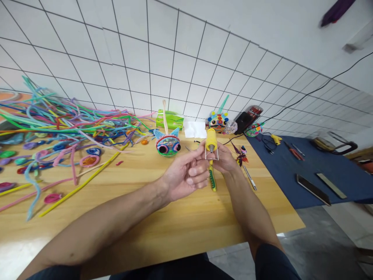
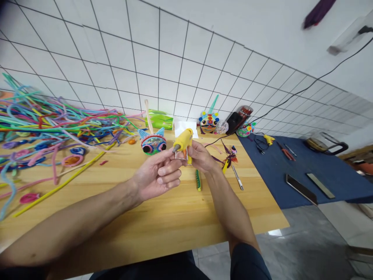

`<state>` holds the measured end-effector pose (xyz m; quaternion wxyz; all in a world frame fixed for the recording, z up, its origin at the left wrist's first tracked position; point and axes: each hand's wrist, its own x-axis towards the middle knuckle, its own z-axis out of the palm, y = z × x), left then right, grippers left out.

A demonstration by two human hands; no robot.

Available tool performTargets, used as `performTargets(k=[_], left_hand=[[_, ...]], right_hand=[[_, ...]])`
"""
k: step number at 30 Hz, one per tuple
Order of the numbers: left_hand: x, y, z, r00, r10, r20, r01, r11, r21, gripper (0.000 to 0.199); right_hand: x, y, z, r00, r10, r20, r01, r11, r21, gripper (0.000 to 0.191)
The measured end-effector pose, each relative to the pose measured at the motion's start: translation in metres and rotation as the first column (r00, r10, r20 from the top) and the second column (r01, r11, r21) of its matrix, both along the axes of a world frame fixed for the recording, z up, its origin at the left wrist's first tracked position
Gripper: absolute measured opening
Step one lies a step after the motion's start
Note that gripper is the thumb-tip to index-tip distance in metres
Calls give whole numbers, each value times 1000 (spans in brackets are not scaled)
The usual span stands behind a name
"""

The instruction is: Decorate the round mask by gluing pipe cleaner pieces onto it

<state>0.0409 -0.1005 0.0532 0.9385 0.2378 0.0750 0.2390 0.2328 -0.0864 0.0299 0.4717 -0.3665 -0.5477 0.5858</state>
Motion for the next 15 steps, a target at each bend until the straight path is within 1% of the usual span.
performTargets(k=[5,11,15], left_hand=[[0,-2,-1,999,-38,1,38,999,1,31],[-1,-4,-2,995,-73,62,74,997,-21,25],[-1,-7,-4,993,-101,62,102,995,-14,25]], right_hand=[[1,2,-2,999,53,5,-53,999,-4,53],[2,1,-4,994,104,-23,-104,995,-9,53],[5,2,-8,992,124,-3,-124,992,-9,59]])
